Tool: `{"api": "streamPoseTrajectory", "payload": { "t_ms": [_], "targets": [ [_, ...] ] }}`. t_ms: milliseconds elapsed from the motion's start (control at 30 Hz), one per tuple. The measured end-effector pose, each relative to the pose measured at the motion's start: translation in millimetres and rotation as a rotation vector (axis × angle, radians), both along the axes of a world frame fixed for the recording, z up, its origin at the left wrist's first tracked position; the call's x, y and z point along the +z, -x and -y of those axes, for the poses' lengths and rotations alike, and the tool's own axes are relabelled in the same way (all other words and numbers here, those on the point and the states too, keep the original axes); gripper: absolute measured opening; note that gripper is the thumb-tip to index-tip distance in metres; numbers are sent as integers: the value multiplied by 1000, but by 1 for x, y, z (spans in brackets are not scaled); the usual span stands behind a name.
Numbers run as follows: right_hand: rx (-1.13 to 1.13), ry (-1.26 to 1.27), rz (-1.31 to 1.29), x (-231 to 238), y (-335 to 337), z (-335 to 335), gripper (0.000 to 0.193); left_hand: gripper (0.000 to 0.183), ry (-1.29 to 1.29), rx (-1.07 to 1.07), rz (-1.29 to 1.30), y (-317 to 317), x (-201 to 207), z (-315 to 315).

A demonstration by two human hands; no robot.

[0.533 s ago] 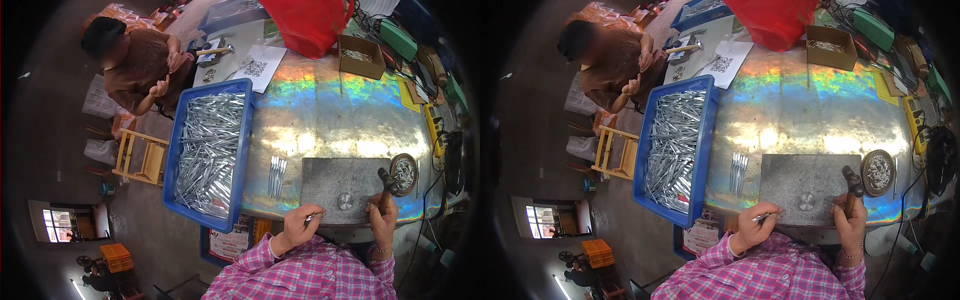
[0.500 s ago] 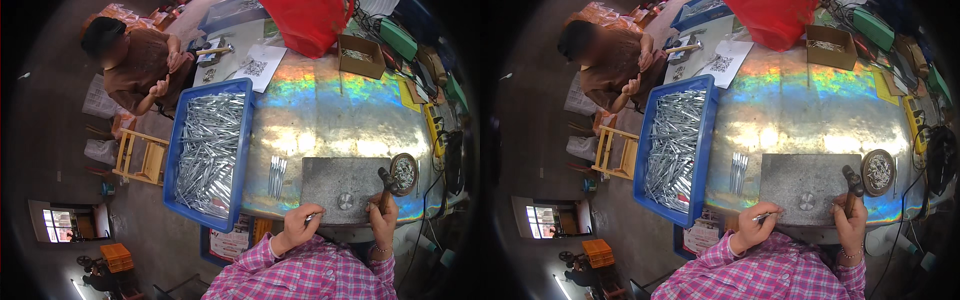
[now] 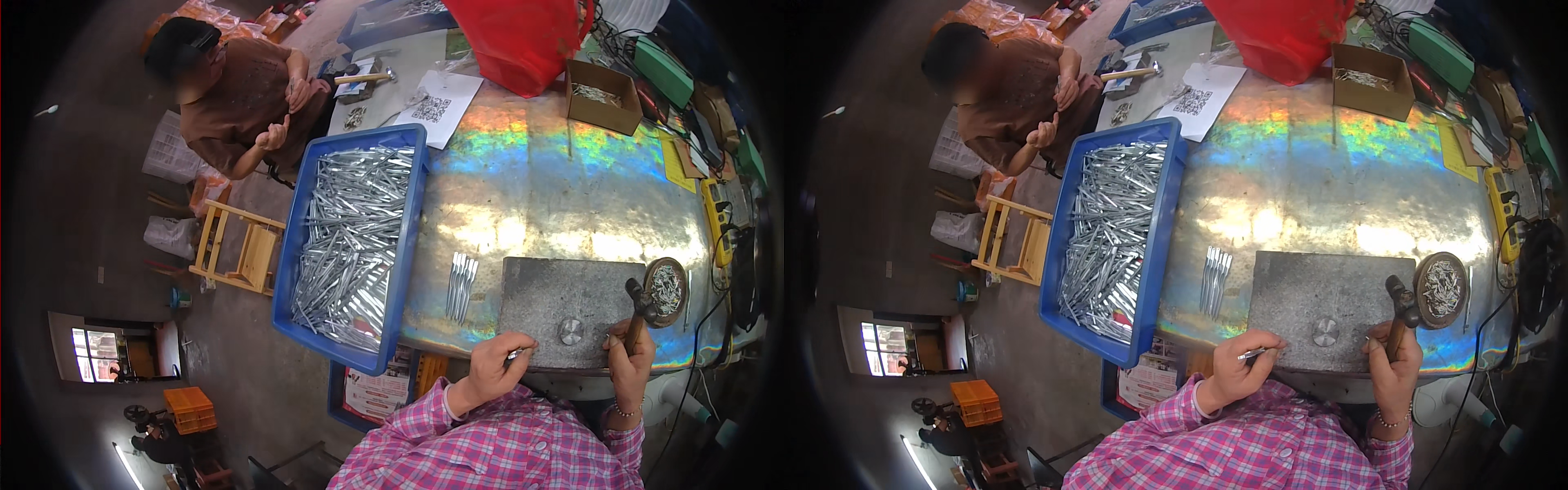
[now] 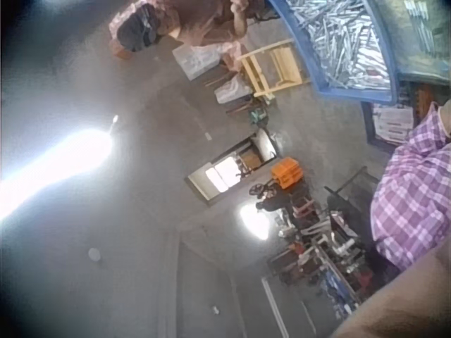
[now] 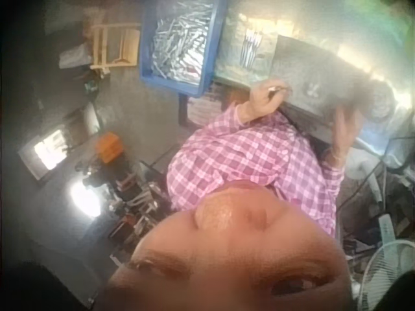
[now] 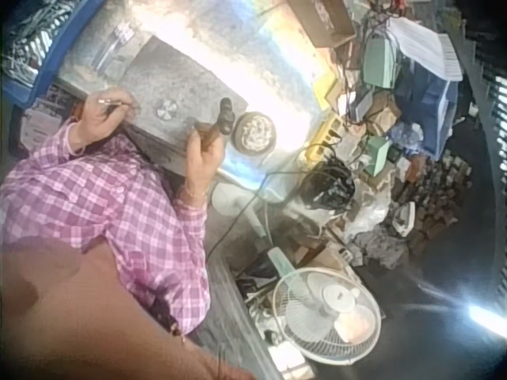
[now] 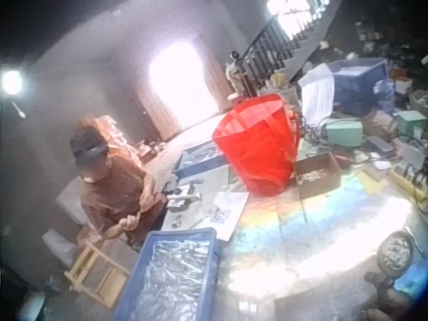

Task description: The person measures metal pieces with a caliper tool, hammers them against a small anvil using a hammer, and fits small metal fasteners onto the pieces by hand.

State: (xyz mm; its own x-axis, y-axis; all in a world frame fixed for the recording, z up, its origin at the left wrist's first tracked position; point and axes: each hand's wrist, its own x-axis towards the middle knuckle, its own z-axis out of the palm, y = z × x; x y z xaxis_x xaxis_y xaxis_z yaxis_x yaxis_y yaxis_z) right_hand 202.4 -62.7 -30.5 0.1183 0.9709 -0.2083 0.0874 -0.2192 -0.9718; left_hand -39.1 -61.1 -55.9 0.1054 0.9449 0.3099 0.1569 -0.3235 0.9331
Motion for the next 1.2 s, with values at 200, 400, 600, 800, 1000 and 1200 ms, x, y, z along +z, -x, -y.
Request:
{"api": "streamPoseTrajectory", "payload": {
  "t_ms": [200,400,600,800,1000,1200],
  "targets": [
    [-8,23,-22,3,4,-2,10,12,8,19,14,1,-5,4],
    [-9,6,12,0,4,-1,11,20,-79,6,-7,2,-2,-1],
    [-21,5,15,0,4,-1,11,12,25,8,-10,3,-2,1],
    [-17,-19,1,1,7,-1,10,12,18,12,2,3,0,3],
    [-34,15,-51,-3,0,2,10,11,26,-2,23,0,-2,2],
    [-23,16,-23,0,3,1,10,11,2,9,1,2,-2,2]
  ]
}}
